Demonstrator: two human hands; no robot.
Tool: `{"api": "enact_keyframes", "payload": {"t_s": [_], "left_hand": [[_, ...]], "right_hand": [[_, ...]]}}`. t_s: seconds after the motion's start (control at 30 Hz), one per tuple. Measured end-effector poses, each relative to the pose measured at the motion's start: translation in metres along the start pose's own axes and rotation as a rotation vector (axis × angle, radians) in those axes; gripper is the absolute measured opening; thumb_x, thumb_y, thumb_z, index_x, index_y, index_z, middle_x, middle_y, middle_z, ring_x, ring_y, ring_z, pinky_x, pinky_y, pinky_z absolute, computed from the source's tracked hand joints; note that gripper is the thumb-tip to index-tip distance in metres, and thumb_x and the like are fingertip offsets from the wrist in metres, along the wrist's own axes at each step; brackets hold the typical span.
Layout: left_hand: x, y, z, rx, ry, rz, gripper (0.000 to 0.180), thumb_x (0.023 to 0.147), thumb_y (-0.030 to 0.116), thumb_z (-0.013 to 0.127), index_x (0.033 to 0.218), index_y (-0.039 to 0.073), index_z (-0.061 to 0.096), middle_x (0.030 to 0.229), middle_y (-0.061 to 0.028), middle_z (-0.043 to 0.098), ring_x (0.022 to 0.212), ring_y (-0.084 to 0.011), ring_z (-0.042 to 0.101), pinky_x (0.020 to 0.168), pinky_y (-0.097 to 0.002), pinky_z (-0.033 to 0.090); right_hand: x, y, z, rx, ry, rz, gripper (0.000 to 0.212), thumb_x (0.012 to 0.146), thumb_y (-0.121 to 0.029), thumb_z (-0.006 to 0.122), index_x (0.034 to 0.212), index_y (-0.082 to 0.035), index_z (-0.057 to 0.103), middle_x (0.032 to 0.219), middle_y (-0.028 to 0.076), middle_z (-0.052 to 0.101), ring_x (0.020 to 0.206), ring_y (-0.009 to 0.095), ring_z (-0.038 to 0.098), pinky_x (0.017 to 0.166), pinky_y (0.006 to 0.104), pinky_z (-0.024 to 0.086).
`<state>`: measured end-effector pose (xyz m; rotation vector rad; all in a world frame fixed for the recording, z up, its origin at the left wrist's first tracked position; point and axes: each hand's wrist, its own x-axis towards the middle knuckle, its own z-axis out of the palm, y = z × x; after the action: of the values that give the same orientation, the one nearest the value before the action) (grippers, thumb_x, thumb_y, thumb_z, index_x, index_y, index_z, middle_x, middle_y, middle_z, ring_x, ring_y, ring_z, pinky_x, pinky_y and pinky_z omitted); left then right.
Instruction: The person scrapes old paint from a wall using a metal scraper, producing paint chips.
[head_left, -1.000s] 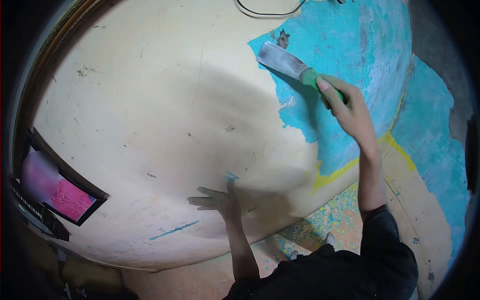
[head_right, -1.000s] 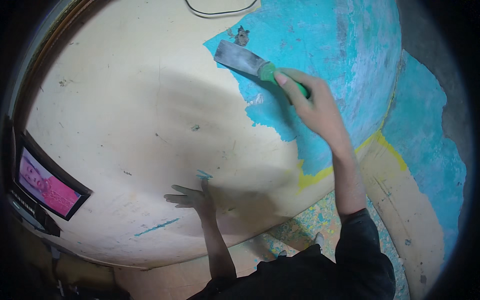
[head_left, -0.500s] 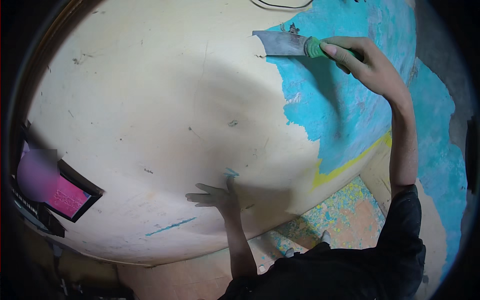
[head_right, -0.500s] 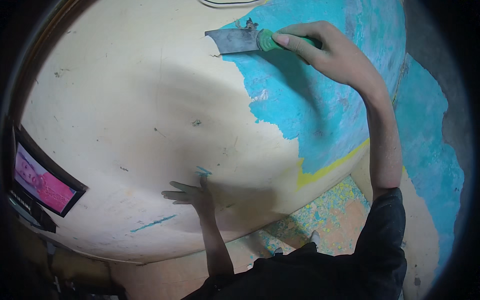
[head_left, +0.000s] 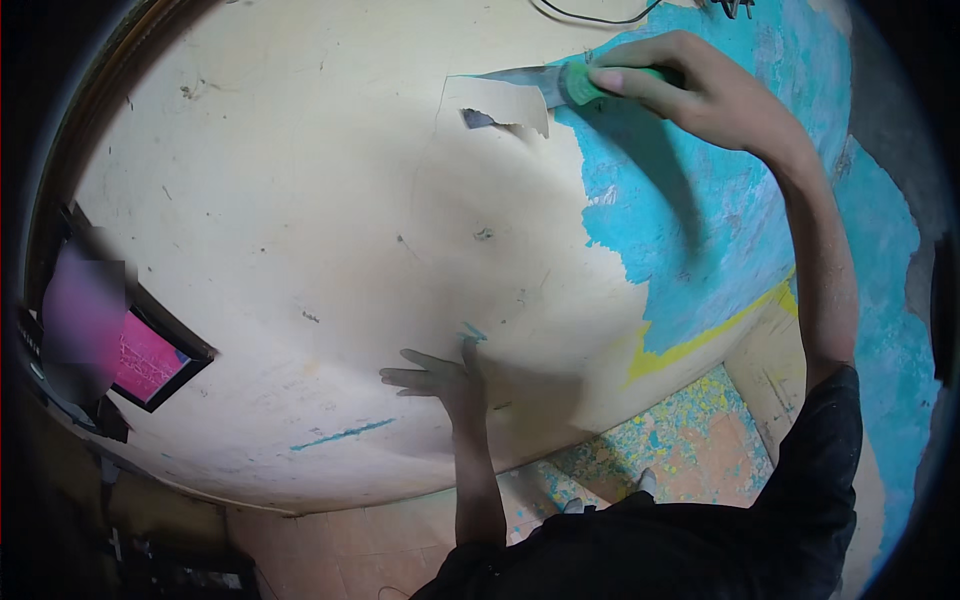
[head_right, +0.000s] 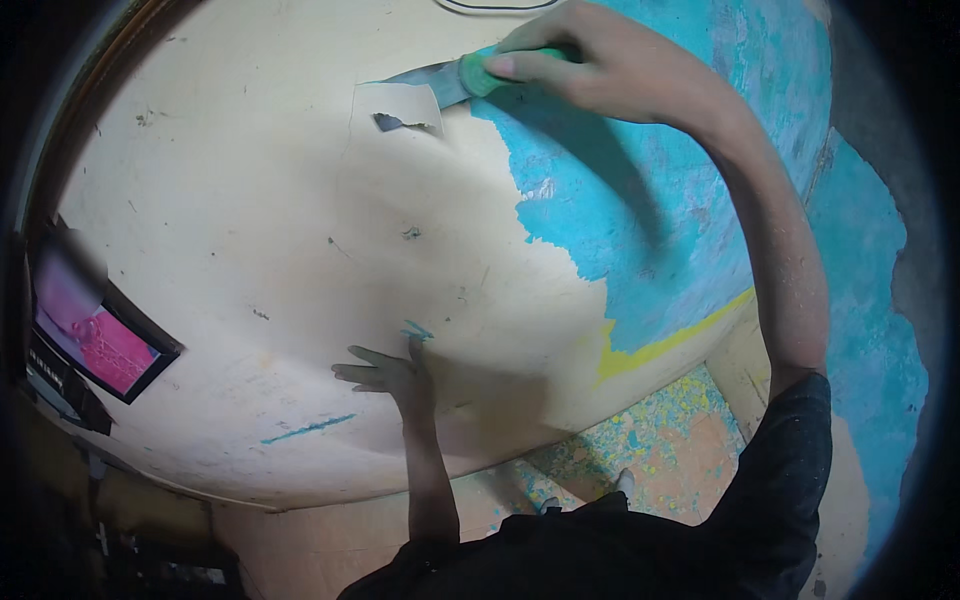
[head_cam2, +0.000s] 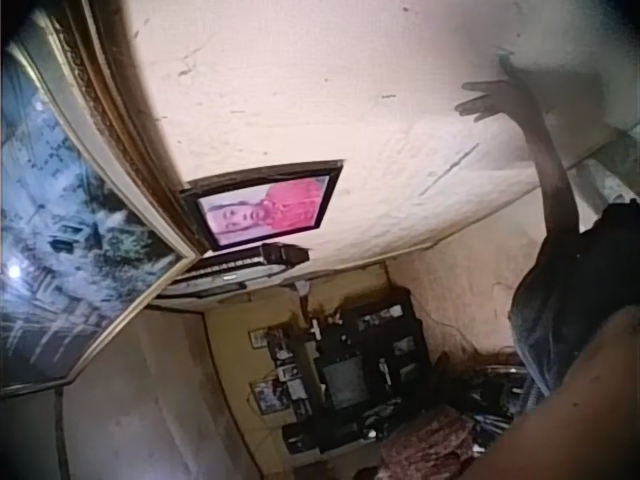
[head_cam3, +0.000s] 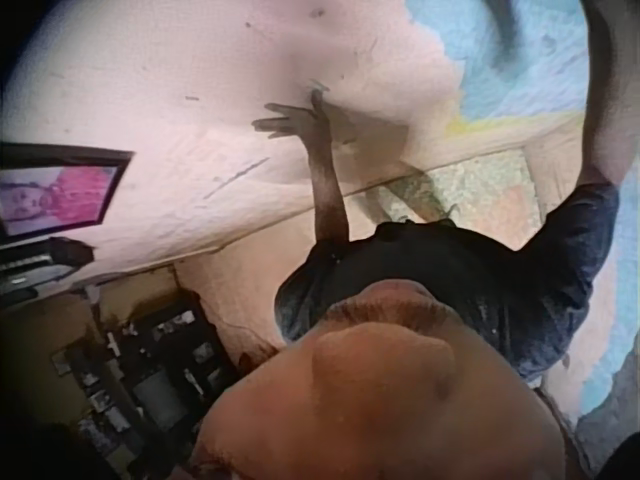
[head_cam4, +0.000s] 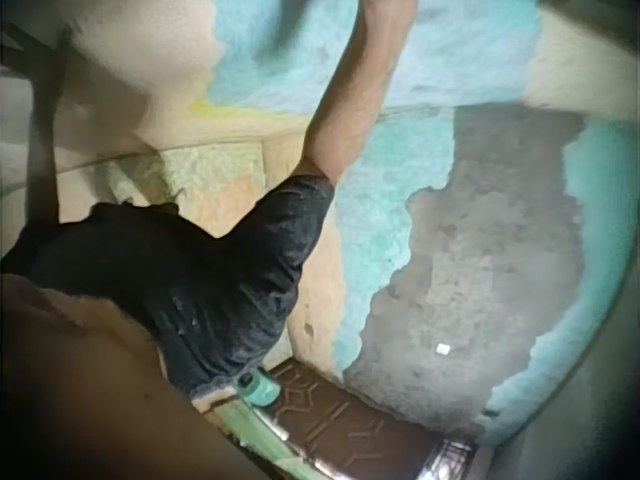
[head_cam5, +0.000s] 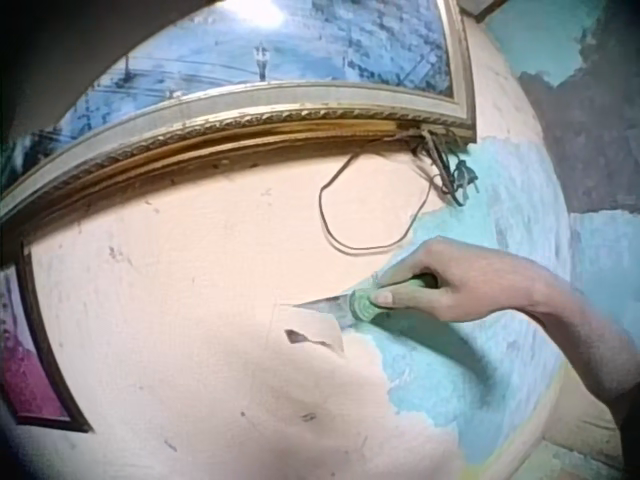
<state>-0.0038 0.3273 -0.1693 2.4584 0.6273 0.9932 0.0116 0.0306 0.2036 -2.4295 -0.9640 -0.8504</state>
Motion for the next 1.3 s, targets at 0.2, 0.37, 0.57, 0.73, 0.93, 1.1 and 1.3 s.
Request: {"api": "enact_keyframes", "payload": {"t_s": [0.2, 0.37, 0.57, 0.73, 0.93, 1.1, 1.3], "left_hand": [[-0.002, 0.000, -0.001, -0.074, 0.000, 0.004, 0.111, 0.093, 0.060, 0.052, 0.145, -0.016, -0.010, 0.140, -0.0502, -0.026, 0.130, -0.0697, -0.022, 0.100, -0.0804, 0.006], [-0.001, -0.002, -0.002, -0.093, 0.001, 0.023, 0.111, 0.093, 0.061, 0.052, 0.147, -0.014, -0.008, 0.141, -0.0506, -0.023, 0.130, -0.0694, -0.022, 0.100, -0.0802, 0.006], [-0.001, -0.005, -0.004, -0.062, -0.041, 0.008, 0.113, 0.091, 0.063, 0.054, 0.147, -0.014, -0.006, 0.141, -0.0511, -0.022, 0.131, -0.0698, -0.021, 0.101, -0.0797, 0.008], [-0.003, -0.005, -0.001, 0.022, -0.048, 0.020, 0.113, 0.091, 0.061, 0.055, 0.144, -0.019, -0.004, 0.140, -0.0529, -0.021, 0.130, -0.0709, -0.019, 0.102, -0.0785, 0.009], [-0.001, -0.003, -0.001, 0.039, 0.008, 0.027, 0.109, 0.093, 0.055, 0.056, 0.144, -0.020, -0.006, 0.139, -0.0536, -0.020, 0.130, -0.0720, -0.017, 0.102, -0.0783, 0.012], [-0.003, 0.001, -0.001, 0.012, -0.006, 0.005, 0.111, 0.092, 0.053, 0.059, 0.144, -0.017, -0.009, 0.140, -0.0528, -0.021, 0.130, -0.0713, -0.017, 0.102, -0.0787, 0.009], [-0.003, 0.000, 0.003, -0.077, 0.000, 0.028, 0.113, 0.092, 0.052, 0.060, 0.144, -0.016, -0.013, 0.140, -0.0503, -0.026, 0.131, -0.0682, -0.024, 0.100, -0.0797, 0.002]], "right_hand": [[0.019, -0.028, 0.024, 0.078, -0.105, -0.086, 0.039, 0.094, -0.036, 0.059, 0.105, -0.001, 0.072, 0.078, 0.017, 0.067, 0.067, 0.023, 0.058, 0.067, 0.0340, 0.047], [0.029, -0.059, 0.063, 0.130, -0.027, -0.159, 0.036, 0.095, -0.033, 0.056, 0.095, -0.001, 0.071, 0.074, 0.022, 0.065, 0.061, 0.037, 0.055, 0.064, 0.0413, 0.048], [-0.003, -0.026, 0.026, 0.086, -0.103, -0.074, 0.039, 0.096, -0.035, 0.058, 0.097, 0.002, 0.069, 0.075, 0.018, 0.065, 0.065, 0.027, 0.057, 0.067, 0.0368, 0.048], [-0.048, 0.020, -0.026, -0.105, -0.075, 0.115, 0.038, 0.096, -0.033, 0.059, 0.102, 0.002, 0.070, 0.084, 0.017, 0.069, 0.071, 0.020, 0.058, 0.072, 0.0335, 0.049], [-0.037, 0.011, -0.022, -0.099, -0.057, 0.100, 0.037, 0.097, -0.032, 0.059, 0.100, 0.003, 0.071, 0.075, 0.014, 0.065, 0.064, 0.017, 0.053, 0.063, 0.0323, 0.044], [-0.040, 0.018, -0.014, -0.126, 0.032, 0.055, 0.040, 0.095, -0.035, 0.061, 0.101, 0.002, 0.073, 0.069, 0.013, 0.062, 0.060, 0.016, 0.049, 0.059, 0.0323, 0.041], [-0.036, 0.017, -0.020, -0.095, 0.043, -0.039, 0.039, 0.095, -0.034, 0.062, 0.101, 0.003, 0.072, 0.076, 0.015, 0.068, 0.065, 0.017, 0.057, 0.066, 0.0315, 0.047]]}}
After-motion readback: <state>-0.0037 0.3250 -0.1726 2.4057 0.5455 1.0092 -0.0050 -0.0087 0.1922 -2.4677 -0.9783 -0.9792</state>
